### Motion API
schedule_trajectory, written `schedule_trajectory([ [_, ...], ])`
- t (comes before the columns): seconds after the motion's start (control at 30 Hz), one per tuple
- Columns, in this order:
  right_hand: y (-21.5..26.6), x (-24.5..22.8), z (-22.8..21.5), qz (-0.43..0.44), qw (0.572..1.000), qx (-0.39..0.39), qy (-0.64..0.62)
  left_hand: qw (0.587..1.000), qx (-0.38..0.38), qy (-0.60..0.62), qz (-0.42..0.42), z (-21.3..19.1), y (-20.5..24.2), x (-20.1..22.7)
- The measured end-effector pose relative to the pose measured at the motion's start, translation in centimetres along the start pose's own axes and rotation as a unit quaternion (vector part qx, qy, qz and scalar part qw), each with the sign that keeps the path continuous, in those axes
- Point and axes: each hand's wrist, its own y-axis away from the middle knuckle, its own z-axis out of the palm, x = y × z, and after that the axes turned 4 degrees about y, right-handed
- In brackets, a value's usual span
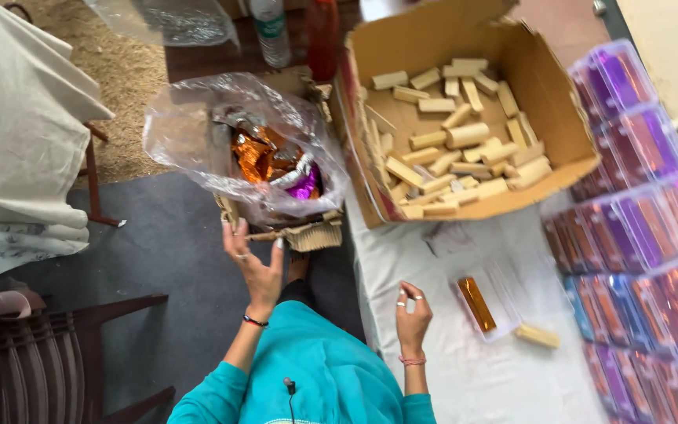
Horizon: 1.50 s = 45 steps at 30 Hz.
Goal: Wrapping small wooden blocks in aluminium foil and organizing them into plastic containers.
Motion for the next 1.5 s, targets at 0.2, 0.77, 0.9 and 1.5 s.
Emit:
schedule_trajectory([
  [0.2,-8.1,-12.6,9.4,-0.148,0.978,-0.116,-0.087,0.943,0.153,0.194,-0.223,-0.8,-8.9,-8.9],
  [0.77,-16.9,-13.6,37.3,-0.036,0.887,-0.459,-0.040,0.926,0.065,0.234,-0.291,-6.2,-11.5,-8.5],
  [0.9,-14.7,-20.7,25.2,-0.189,0.923,-0.316,-0.108,0.987,0.095,0.023,-0.125,-6.5,-13.9,-3.9],
  [1.5,-5.3,-14.7,10.8,-0.051,0.944,-0.132,-0.298,0.928,-0.092,0.247,-0.263,-2.2,-9.1,-2.5],
])
